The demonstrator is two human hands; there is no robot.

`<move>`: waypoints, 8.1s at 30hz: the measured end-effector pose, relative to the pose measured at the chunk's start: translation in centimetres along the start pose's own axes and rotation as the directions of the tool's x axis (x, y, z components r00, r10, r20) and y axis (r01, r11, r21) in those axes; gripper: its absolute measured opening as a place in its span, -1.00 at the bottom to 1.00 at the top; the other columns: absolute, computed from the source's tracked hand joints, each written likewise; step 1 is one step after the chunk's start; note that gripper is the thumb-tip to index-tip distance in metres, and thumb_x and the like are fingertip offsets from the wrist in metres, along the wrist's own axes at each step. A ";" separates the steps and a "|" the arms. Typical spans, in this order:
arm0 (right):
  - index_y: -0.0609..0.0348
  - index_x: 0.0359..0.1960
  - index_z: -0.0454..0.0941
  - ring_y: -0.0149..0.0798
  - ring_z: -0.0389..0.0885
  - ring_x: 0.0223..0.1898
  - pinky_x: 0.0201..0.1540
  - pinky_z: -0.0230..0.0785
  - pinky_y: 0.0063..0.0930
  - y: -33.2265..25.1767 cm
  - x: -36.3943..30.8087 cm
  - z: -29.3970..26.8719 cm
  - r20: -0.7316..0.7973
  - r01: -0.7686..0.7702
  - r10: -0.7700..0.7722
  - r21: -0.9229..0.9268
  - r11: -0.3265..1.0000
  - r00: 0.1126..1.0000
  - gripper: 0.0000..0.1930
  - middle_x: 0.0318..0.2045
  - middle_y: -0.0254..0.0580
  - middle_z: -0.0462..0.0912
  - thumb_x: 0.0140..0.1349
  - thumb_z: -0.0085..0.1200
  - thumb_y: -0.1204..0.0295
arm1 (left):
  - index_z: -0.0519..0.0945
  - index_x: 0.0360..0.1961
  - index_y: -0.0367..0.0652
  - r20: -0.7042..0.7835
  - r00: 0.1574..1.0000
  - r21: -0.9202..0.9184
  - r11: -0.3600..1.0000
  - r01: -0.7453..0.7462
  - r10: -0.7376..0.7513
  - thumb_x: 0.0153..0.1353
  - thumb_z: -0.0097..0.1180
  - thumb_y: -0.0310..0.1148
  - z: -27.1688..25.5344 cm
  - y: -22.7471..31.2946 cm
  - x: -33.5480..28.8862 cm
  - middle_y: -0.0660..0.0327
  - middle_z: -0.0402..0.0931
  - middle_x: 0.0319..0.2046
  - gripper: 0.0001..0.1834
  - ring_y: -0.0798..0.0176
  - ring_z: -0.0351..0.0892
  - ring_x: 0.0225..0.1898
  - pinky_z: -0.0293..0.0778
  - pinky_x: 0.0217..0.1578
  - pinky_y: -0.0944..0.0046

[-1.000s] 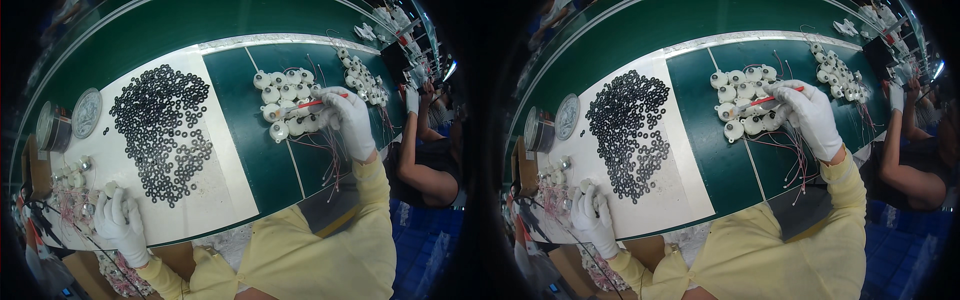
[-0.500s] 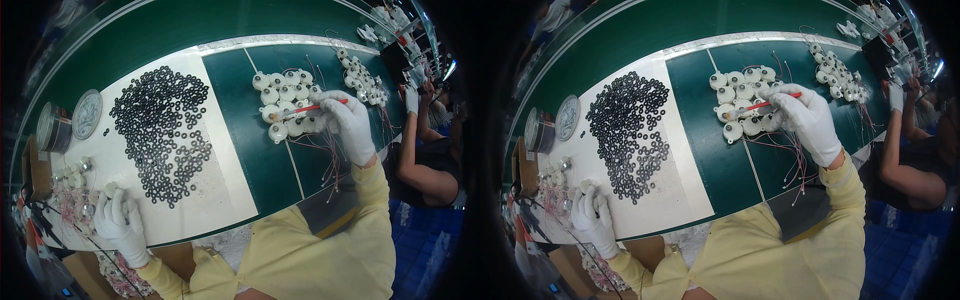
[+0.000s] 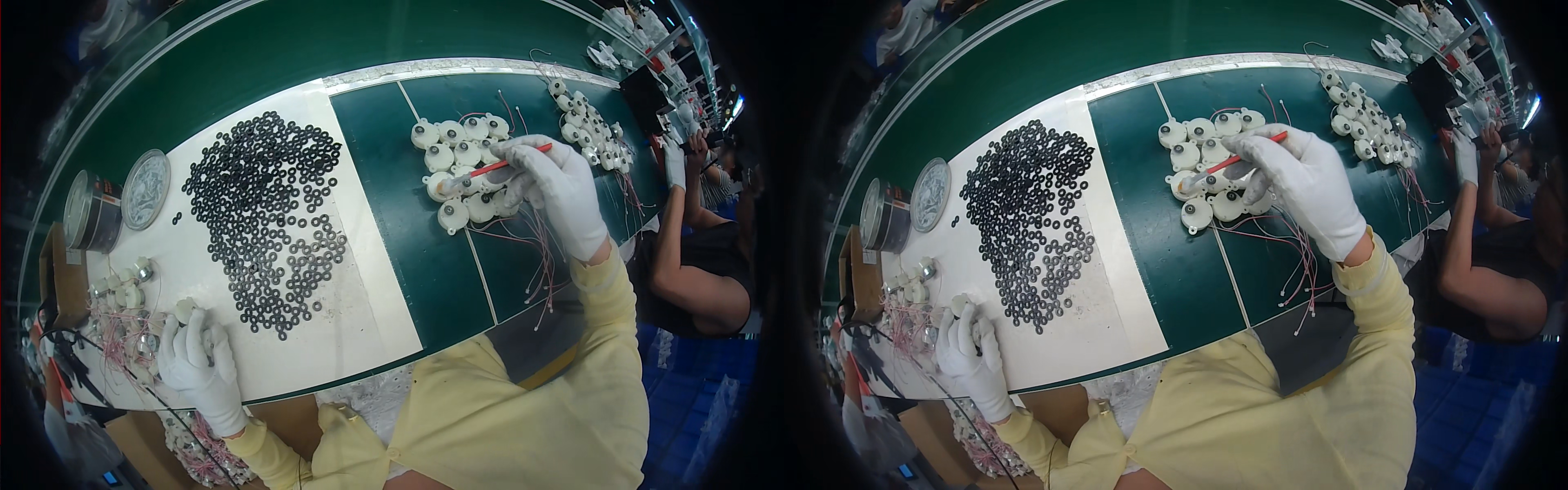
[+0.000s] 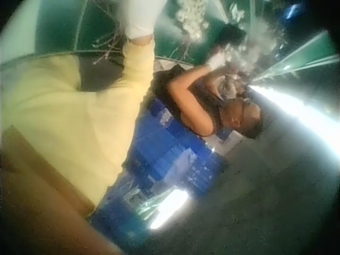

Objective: The person assembles small white electronic components by inserting black washers into their centers. They then use a red-handled tool to apply a substance to the components and place them on a green workbench. The person handles the components one at a time, picking them up, inserting washers, and applying the substance.

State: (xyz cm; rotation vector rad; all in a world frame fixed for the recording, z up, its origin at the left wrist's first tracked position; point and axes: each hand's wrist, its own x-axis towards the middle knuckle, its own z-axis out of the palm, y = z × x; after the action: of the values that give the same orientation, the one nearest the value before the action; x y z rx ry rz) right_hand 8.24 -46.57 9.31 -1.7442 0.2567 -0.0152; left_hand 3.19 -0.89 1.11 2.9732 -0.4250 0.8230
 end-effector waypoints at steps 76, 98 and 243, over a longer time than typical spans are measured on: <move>0.42 0.06 0.61 -0.37 0.74 -0.46 -0.54 0.26 -0.72 5.4 -1.2 -7.6 -0.337 0.149 -0.144 -0.014 0.989 0.930 -0.58 -0.24 0.03 0.78 0.53 -0.19 0.30 | 0.66 0.06 -0.13 -0.011 1.000 -0.003 1.000 -0.006 0.006 0.19 0.33 -0.38 0.2 -0.1 -0.1 0.16 0.66 -0.22 -0.62 -0.20 0.62 0.08 0.50 0.04 -0.10; 0.42 0.07 0.59 -0.34 0.73 -0.46 -0.53 0.29 -0.68 5.2 -0.7 -8.1 -0.352 0.117 -0.112 -0.007 0.993 0.929 -0.57 -0.22 0.07 0.78 0.54 -0.19 0.27 | 0.67 0.05 -0.14 -0.012 1.000 0.015 1.000 0.000 0.000 0.20 0.31 -0.37 0.2 0.0 -0.2 0.15 0.66 -0.24 -0.63 -0.20 0.61 0.07 0.51 0.03 -0.10; 0.50 -0.17 0.64 -0.15 0.78 -0.21 -0.01 0.61 -0.34 7.1 -4.8 -1.8 0.076 0.243 -0.249 0.078 0.967 0.965 -0.71 -0.19 0.09 0.77 0.21 -0.11 0.61 | 0.69 0.02 -0.09 -0.041 0.999 -0.011 1.000 0.018 -0.019 0.16 0.35 -0.39 -0.1 0.3 0.0 0.15 0.69 -0.18 -0.64 -0.12 0.64 0.07 0.48 0.03 -0.07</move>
State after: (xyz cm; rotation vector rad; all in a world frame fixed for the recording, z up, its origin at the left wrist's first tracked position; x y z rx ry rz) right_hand 2.17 -48.67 3.39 -1.6948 -0.0251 -0.1285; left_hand 3.08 -1.18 1.14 2.9404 -0.3984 0.8759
